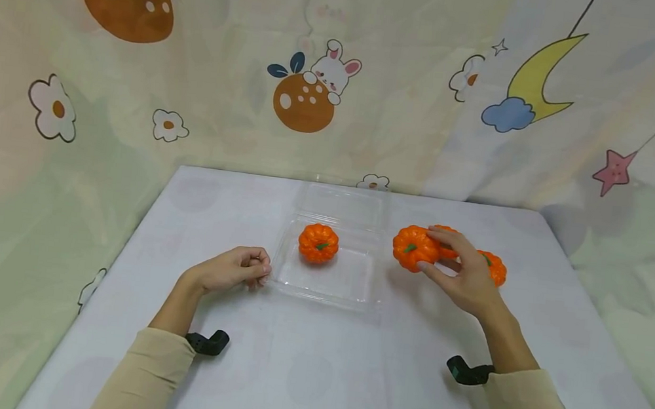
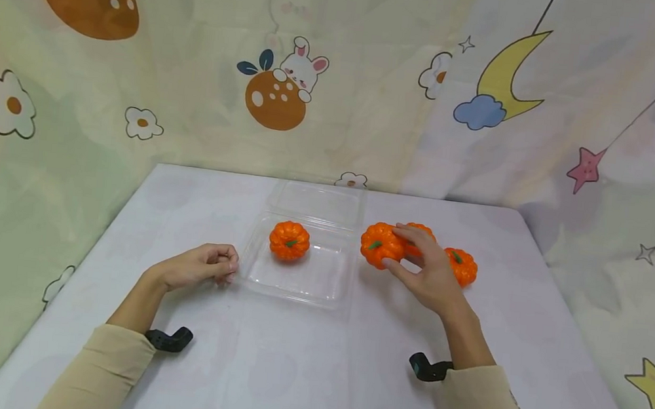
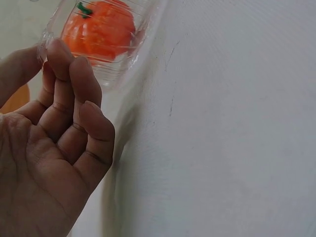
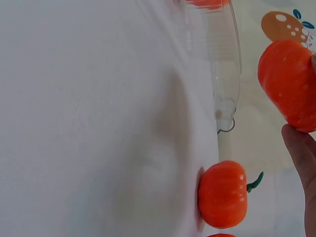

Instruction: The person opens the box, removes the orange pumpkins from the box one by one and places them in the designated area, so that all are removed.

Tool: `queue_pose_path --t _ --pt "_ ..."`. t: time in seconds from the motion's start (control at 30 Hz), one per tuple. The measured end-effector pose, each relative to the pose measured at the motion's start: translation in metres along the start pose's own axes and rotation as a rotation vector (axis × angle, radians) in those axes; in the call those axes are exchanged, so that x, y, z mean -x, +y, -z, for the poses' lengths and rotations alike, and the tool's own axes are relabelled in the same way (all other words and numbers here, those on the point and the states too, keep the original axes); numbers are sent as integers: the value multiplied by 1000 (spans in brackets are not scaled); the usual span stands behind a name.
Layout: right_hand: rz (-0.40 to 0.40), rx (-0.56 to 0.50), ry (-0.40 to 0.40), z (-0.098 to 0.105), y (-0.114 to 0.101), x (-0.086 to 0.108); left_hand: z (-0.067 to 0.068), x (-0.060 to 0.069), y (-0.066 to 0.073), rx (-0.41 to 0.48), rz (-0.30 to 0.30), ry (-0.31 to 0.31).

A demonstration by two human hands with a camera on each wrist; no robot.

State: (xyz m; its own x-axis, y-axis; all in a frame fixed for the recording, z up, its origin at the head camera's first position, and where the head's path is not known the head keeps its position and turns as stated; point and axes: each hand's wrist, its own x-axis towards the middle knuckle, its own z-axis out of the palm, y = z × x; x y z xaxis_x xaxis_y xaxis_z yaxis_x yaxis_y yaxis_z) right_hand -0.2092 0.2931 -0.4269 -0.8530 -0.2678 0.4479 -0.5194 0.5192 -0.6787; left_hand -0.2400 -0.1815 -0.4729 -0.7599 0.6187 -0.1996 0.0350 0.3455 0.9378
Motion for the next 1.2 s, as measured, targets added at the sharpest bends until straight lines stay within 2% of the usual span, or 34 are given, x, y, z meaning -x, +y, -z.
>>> queue_pose_path --t 0.17,0.3,0.4,0.47,0.67,0.93,1.2 --pt "3 2 41 7 1 6 0 0 1 -1 2 4" --pt "-16 -17 53 12 -16 11 -1 1 0 4 2 3" --pt "-23 3 65 16 -25 17 -2 2 0 10 2 4" --pt "-24 42 86 19 -24 23 -3 2 0 19 3 -1" --pt "-34 108 137 30 -14 39 -2 1 3 14 6 2" --pt "-116 145 206 50 21 58 0 1 2 7 13 6" --pt "-155 175 239 72 25 71 0 2 1 23 10 11"
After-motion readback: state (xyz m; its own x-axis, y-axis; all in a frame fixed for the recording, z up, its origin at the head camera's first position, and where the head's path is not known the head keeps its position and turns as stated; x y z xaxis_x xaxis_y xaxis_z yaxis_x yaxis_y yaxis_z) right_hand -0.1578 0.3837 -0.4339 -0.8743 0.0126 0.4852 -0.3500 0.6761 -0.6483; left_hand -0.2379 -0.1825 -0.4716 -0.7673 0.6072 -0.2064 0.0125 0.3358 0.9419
